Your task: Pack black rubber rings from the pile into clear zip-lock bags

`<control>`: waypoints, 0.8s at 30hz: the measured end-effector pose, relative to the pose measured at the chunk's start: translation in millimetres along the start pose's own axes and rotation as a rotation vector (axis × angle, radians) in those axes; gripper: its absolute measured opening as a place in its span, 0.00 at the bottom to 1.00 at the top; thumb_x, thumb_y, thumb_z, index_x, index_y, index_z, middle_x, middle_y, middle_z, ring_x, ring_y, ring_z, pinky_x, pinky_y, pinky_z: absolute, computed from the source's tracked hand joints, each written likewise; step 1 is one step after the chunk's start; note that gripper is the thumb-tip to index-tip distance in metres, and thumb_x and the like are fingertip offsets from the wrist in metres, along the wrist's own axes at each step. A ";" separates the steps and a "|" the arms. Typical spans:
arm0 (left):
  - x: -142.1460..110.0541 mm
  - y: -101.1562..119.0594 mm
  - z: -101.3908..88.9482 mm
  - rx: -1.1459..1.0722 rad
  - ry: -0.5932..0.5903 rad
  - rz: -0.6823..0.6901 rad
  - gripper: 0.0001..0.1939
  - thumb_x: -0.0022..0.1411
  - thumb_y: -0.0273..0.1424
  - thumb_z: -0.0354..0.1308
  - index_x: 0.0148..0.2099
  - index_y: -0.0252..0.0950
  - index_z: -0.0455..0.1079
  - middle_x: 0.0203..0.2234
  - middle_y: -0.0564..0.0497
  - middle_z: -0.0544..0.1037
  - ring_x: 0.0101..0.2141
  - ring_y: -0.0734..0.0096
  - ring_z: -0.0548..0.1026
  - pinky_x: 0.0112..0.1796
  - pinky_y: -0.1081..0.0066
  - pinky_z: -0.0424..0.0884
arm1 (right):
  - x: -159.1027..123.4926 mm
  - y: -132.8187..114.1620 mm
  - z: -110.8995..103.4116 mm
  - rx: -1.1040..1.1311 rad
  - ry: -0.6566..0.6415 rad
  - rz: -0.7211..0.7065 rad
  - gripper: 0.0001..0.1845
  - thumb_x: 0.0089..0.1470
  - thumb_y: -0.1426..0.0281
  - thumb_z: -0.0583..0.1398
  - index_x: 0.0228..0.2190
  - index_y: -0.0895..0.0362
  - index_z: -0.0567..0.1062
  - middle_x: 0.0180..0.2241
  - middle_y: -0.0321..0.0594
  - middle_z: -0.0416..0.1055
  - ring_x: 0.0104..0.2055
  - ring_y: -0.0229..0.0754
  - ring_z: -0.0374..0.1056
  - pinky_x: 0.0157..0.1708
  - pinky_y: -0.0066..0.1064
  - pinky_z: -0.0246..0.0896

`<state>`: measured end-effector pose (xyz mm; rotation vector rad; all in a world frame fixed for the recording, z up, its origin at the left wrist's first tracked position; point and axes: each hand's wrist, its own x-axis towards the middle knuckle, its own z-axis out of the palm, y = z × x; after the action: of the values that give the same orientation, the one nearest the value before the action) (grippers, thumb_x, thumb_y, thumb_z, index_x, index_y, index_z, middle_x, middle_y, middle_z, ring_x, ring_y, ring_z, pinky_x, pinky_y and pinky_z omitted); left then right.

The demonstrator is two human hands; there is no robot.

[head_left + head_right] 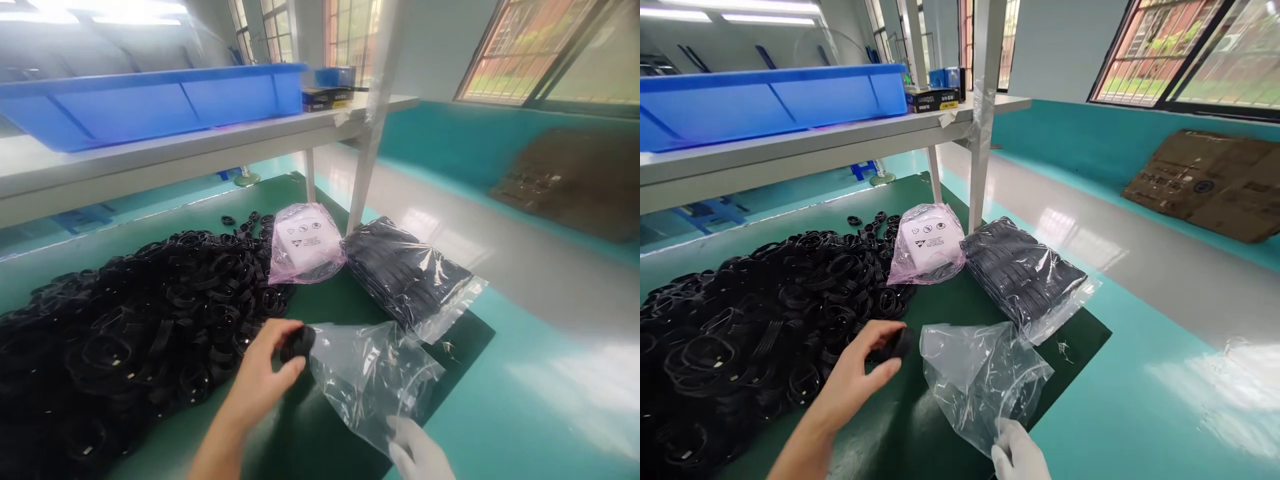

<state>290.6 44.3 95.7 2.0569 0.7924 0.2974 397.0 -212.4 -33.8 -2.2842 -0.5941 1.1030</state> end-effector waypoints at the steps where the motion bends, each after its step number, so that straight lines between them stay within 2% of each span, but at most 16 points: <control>1: -4.3 -0.3 -2.5 0.027 -0.217 0.009 0.19 0.44 0.31 0.58 0.43 0.43 0.67 0.37 0.54 0.70 0.38 0.69 0.68 0.39 0.71 0.64 | 1.4 -8.8 -2.2 0.015 -0.022 -0.008 0.21 0.47 0.66 0.50 0.44 0.56 0.70 0.49 0.43 0.66 0.50 0.46 0.63 0.46 0.30 0.58; 3: -7.3 -9.8 5.2 0.040 -0.634 -0.010 0.17 0.40 0.31 0.61 0.38 0.42 0.70 0.34 0.56 0.71 0.34 0.71 0.68 0.34 0.74 0.65 | 3.7 -24.6 -5.1 0.018 -0.047 -0.044 0.22 0.46 0.68 0.51 0.43 0.57 0.70 0.51 0.43 0.64 0.52 0.46 0.60 0.50 0.31 0.54; 4: -5.3 -18.2 14.5 0.024 -0.756 -0.027 0.17 0.39 0.31 0.62 0.36 0.42 0.70 0.35 0.56 0.71 0.34 0.70 0.69 0.33 0.74 0.65 | 4.5 -30.9 -5.5 0.015 -0.054 -0.067 0.22 0.45 0.69 0.51 0.44 0.57 0.69 0.52 0.43 0.63 0.53 0.45 0.59 0.51 0.31 0.52; 5: -0.5 -27.8 26.1 -0.008 -0.803 -0.039 0.17 0.39 0.32 0.62 0.37 0.42 0.70 0.38 0.55 0.70 0.36 0.70 0.69 0.34 0.73 0.66 | 5.0 -35.7 -5.0 0.014 -0.058 -0.084 0.23 0.44 0.70 0.51 0.44 0.58 0.69 0.53 0.44 0.61 0.53 0.45 0.58 0.52 0.30 0.51; 7: 16.4 -46.5 51.4 -0.097 -0.720 -0.035 0.20 0.42 0.32 0.61 0.42 0.42 0.68 0.46 0.52 0.67 0.42 0.66 0.68 0.40 0.70 0.66 | 4.8 -40.7 -1.4 0.014 -0.063 -0.109 0.22 0.43 0.72 0.51 0.43 0.60 0.70 0.54 0.45 0.60 0.54 0.45 0.58 0.53 0.30 0.50; 10: 52.0 -61.8 82.7 -0.120 -0.454 0.051 0.22 0.46 0.32 0.59 0.47 0.42 0.66 0.54 0.48 0.60 0.50 0.61 0.62 0.49 0.62 0.60 | 3.7 -38.6 11.9 0.033 -0.059 -0.080 0.19 0.43 0.72 0.52 0.39 0.58 0.73 0.51 0.43 0.63 0.51 0.45 0.60 0.52 0.32 0.52; 12: 74.1 -62.0 97.7 -0.029 -0.342 0.148 0.22 0.45 0.31 0.59 0.46 0.42 0.66 0.56 0.48 0.57 0.54 0.59 0.58 0.53 0.62 0.55 | 6.5 -33.8 24.9 0.073 -0.084 -0.020 0.21 0.43 0.72 0.53 0.42 0.55 0.72 0.45 0.41 0.69 0.47 0.44 0.65 0.48 0.31 0.56; 14: 90.4 -57.7 111.3 0.108 -0.282 0.209 0.22 0.44 0.31 0.60 0.46 0.42 0.66 0.57 0.49 0.56 0.55 0.60 0.56 0.53 0.63 0.55 | 15.6 -29.9 38.7 0.075 -0.157 0.061 0.23 0.42 0.72 0.55 0.44 0.53 0.71 0.36 0.40 0.74 0.39 0.43 0.68 0.42 0.30 0.60; 17: 103.2 -50.0 130.3 0.340 -0.163 0.182 0.22 0.47 0.31 0.58 0.47 0.41 0.65 0.50 0.47 0.64 0.51 0.59 0.61 0.50 0.61 0.59 | 38.7 -30.2 54.7 -0.007 -0.275 0.147 0.14 0.38 0.72 0.58 0.31 0.51 0.76 0.27 0.38 0.74 0.32 0.43 0.70 0.35 0.31 0.62; 19: 107.2 -46.4 135.9 0.442 -0.096 0.159 0.23 0.48 0.34 0.58 0.48 0.40 0.64 0.44 0.47 0.68 0.47 0.58 0.64 0.46 0.60 0.60 | 53.4 -32.7 58.8 -0.050 -0.312 0.164 0.07 0.32 0.74 0.61 0.20 0.52 0.75 0.23 0.38 0.73 0.29 0.45 0.69 0.34 0.34 0.62; 21: 111.8 -45.0 130.1 0.440 -0.044 0.141 0.20 0.50 0.37 0.57 0.47 0.40 0.63 0.41 0.48 0.69 0.44 0.60 0.65 0.44 0.62 0.61 | 61.0 -32.9 56.6 -0.063 -0.333 0.169 0.05 0.27 0.76 0.62 0.12 0.54 0.72 0.20 0.40 0.72 0.28 0.48 0.69 0.33 0.38 0.63; 23: 120.5 -46.8 113.1 0.374 0.041 0.037 0.16 0.55 0.39 0.51 0.46 0.40 0.63 0.41 0.47 0.69 0.45 0.62 0.65 0.43 0.64 0.61 | 58.1 -28.6 49.1 -0.048 -0.334 0.170 0.04 0.28 0.74 0.62 0.11 0.55 0.71 0.21 0.42 0.72 0.29 0.50 0.70 0.34 0.41 0.63; 24: 126.8 -49.1 102.2 0.341 0.079 -0.040 0.14 0.57 0.38 0.49 0.45 0.39 0.63 0.41 0.47 0.69 0.45 0.62 0.64 0.43 0.64 0.60 | 53.1 -25.0 43.9 -0.029 -0.325 0.164 0.00 0.31 0.71 0.61 0.15 0.55 0.73 0.25 0.42 0.74 0.32 0.51 0.70 0.36 0.41 0.62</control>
<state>416.3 77.5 -14.0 2.3549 0.9861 0.2345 387.9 -150.3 -71.6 -2.2251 -0.5535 1.5729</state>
